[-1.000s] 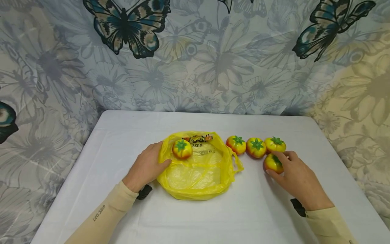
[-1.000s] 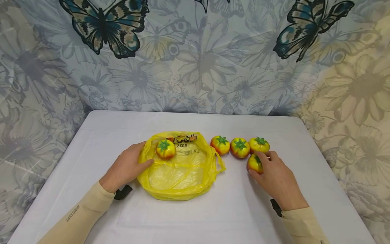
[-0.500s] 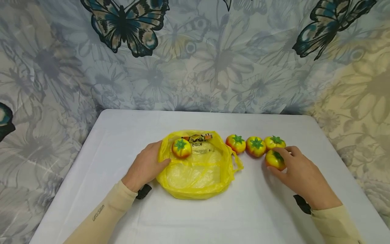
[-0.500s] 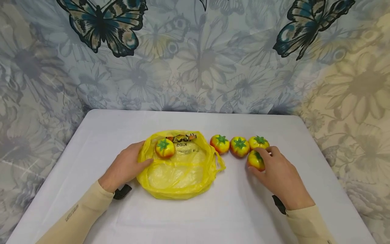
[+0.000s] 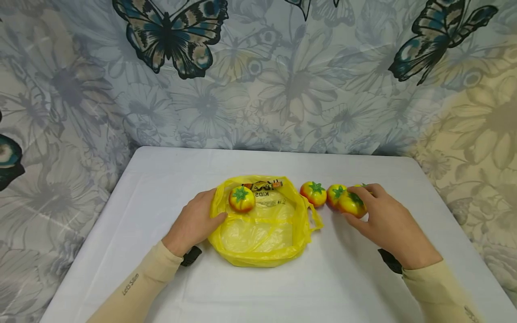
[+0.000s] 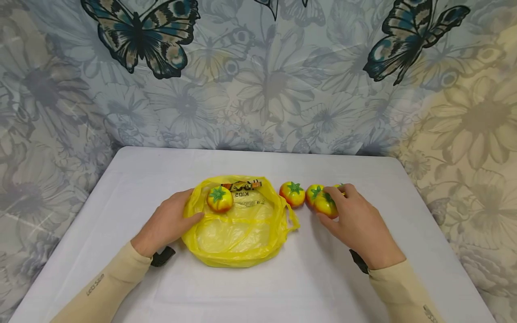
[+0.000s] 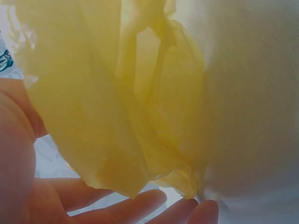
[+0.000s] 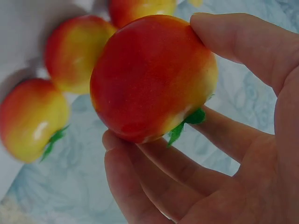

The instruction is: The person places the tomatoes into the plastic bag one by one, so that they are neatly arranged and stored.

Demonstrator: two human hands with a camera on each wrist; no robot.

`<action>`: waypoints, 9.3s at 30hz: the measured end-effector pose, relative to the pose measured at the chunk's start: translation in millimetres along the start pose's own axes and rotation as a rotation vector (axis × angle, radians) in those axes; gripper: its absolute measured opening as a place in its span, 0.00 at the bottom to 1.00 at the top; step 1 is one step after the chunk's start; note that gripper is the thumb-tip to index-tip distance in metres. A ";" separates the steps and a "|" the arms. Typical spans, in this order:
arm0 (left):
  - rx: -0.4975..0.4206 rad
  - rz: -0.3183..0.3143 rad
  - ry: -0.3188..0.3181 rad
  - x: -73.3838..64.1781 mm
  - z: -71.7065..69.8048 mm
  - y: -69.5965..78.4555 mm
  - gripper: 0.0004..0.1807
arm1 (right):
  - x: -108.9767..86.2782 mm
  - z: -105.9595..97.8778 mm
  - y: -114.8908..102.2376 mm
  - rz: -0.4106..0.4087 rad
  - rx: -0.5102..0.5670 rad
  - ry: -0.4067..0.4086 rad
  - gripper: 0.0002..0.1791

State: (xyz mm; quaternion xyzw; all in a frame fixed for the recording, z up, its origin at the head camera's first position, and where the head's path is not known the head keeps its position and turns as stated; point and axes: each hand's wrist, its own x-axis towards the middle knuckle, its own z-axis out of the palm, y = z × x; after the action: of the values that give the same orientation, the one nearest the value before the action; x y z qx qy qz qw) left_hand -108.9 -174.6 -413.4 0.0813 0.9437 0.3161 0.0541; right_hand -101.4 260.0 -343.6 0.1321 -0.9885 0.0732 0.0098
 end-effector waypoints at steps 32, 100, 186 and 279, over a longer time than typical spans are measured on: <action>0.003 0.017 0.026 -2.0 0.6 3.8 0.42 | 71.5 10.2 -85.7 -0.199 0.062 -0.015 0.30; 0.023 0.025 0.028 -2.1 4.1 5.3 0.43 | 103.1 61.0 -133.3 -0.292 0.031 -0.190 0.34; 0.033 0.001 -0.004 -4.6 2.8 6.0 0.43 | 19.6 7.8 72.3 0.146 0.122 -0.119 0.41; 0.043 0.041 0.017 -3.3 1.3 5.6 0.38 | 38.0 87.1 -204.4 -0.570 0.085 -0.089 0.30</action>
State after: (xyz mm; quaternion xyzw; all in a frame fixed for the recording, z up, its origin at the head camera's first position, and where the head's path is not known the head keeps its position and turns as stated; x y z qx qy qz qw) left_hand -104.9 -170.0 -410.9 0.0989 0.9489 0.2973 0.0378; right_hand -84.4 42.2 -399.3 0.4077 -0.9071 0.1029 -0.0192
